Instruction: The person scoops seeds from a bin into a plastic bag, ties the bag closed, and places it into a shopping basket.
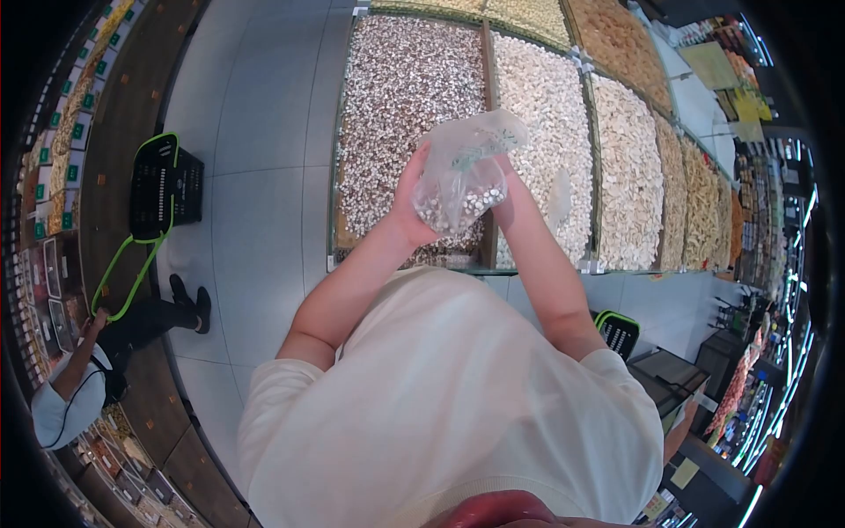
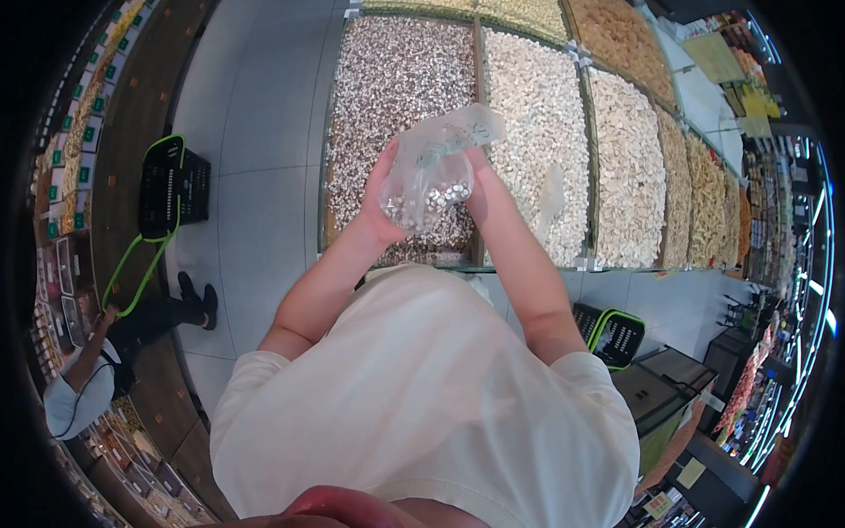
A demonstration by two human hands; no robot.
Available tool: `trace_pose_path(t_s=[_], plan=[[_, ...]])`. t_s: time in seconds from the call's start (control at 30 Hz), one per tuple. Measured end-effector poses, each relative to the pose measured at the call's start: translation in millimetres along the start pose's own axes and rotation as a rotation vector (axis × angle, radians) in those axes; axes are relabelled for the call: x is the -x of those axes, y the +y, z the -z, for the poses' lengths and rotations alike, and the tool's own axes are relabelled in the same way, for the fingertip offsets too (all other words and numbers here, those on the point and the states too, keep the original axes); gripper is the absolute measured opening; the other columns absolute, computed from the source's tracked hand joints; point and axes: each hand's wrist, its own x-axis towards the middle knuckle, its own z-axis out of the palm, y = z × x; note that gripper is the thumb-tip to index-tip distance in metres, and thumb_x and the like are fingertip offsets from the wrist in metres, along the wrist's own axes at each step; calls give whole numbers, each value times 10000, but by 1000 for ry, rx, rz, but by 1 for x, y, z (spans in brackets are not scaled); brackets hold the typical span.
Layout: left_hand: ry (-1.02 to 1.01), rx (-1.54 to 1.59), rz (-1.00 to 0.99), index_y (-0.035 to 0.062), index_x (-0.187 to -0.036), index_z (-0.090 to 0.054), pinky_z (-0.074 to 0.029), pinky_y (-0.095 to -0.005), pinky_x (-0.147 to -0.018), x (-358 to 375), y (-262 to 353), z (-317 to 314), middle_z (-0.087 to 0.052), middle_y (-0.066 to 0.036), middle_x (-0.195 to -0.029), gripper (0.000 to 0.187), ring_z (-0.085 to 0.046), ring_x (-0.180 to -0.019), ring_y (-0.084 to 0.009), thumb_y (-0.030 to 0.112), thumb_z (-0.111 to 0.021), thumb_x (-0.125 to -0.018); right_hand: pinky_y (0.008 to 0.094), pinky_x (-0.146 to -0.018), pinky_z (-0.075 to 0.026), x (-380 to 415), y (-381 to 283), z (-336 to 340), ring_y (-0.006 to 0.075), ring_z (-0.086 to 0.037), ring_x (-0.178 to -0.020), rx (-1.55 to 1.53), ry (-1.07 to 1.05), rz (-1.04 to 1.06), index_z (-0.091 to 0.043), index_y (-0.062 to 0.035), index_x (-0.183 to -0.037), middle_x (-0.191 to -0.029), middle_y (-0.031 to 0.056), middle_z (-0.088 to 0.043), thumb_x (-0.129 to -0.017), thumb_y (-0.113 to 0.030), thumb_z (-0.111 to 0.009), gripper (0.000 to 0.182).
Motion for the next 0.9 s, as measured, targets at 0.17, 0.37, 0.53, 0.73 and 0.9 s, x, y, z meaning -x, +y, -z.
trace_pose_path(t_s=[0.17,0.37,0.53,0.73,0.9], plan=[[122,63,-48,134,-1534,-504,-675,-558,-697,-4,-3,-21,-671,-136,-1385,674,-734,-1123,-331,621,-435,-1072,443,-918,-642,-8,2,5,286,-727,-1102,22,-8,3,-645,-48,-1299,-1243,147,-715,-1064,-410,-587,436],[-214,139,34,164,-1510,-540,-586,-635,-932,-13,9,3,-641,-109,-1423,713,-655,-1259,-331,689,-452,-1036,433,-912,-642,-18,0,7,274,-729,-1097,60,-23,1,-649,-43,-1293,-1231,143,-721,-1077,-372,-568,402],[-24,105,-71,129,-1502,-537,-676,-528,-735,-10,2,-15,-681,-146,-1366,671,-733,-1129,-328,631,-434,-1068,419,-893,-644,-3,1,-8,258,-735,-1076,66,31,38,-649,-33,-1301,-1219,133,-728,-1095,-317,-525,372],[50,104,-95,111,-1488,-549,-679,-509,-778,-13,3,-6,-678,-138,-1372,676,-738,-1119,-319,627,-460,-1061,396,-950,-600,45,1,-38,244,-712,-1110,-62,116,49,-637,-37,-1329,-1236,104,-722,-1105,-333,-499,397],[-63,113,-66,110,-1500,-539,-665,-509,-846,-14,7,-1,-665,-142,-1392,684,-722,-1156,-326,627,-448,-1062,361,-896,-576,81,-2,-44,203,-704,-1058,13,373,180,-640,-37,-1286,-1188,87,-719,-1117,-339,-502,372]])
